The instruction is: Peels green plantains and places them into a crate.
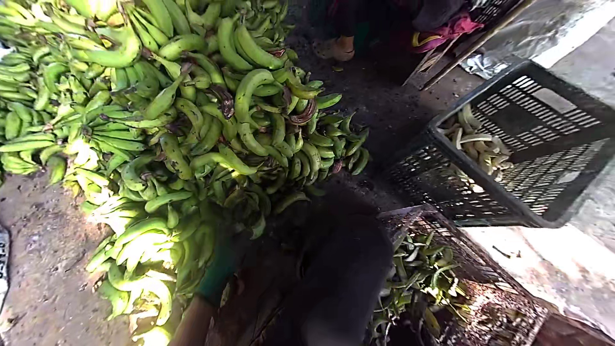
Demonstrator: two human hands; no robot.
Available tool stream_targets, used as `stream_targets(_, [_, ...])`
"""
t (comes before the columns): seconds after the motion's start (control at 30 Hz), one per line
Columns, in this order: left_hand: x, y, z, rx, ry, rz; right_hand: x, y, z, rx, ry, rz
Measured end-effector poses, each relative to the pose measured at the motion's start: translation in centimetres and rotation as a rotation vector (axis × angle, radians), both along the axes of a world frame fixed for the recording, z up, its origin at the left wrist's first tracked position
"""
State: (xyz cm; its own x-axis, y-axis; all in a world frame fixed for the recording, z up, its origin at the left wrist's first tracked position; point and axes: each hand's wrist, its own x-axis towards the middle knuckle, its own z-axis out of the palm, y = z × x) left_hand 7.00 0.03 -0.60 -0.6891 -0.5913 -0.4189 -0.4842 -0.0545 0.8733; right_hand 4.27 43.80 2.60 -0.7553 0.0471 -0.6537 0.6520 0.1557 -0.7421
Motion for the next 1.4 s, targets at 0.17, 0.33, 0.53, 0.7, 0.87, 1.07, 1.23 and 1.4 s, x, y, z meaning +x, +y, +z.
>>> stream_targets(0.17, [-6.8,2.3,13.8,0.071,0.699,-0.382,-0.7,-2.4,3.0,-0.050,0.176,-0.009])
stream_targets(0.33, [-15.1,15.8,18.5,0.743,1.069,-0.433,-1.5,-3.6,5.7,0.005,0.450,-0.041])
stream_targets(0.53, [-13.9,28.4,18.1,0.336,0.974,-0.652,-0.9,-1.6,15.9,0.710,1.164,-0.340])
stream_targets(0.7, [-12.4,29.3,20.1,0.291,1.014,-0.805,2.1,-0.6,9.6,0.313,0.143,0.182])
stream_targets(0.87, [-16.2,30.2,14.4,0.538,0.456,-0.497,1.5,1.1,8.8,-0.030,0.570,-0.210])
stream_targets(1.07, [-15.1,30.5,14.6,0.539,0.316,-0.837,-1.5,1.8,9.4,0.677,0.786,0.153])
stream_targets(1.23, [-13.6,30.6,15.5,0.536,0.274,-0.784,-6.9,3.1,8.8,0.868,0.783,-0.308])
stream_targets(1.4, [-15.9,30.7,13.9,0.764,0.397,-0.771,-1.9,-0.9,7.8,0.670,0.833,-0.052])
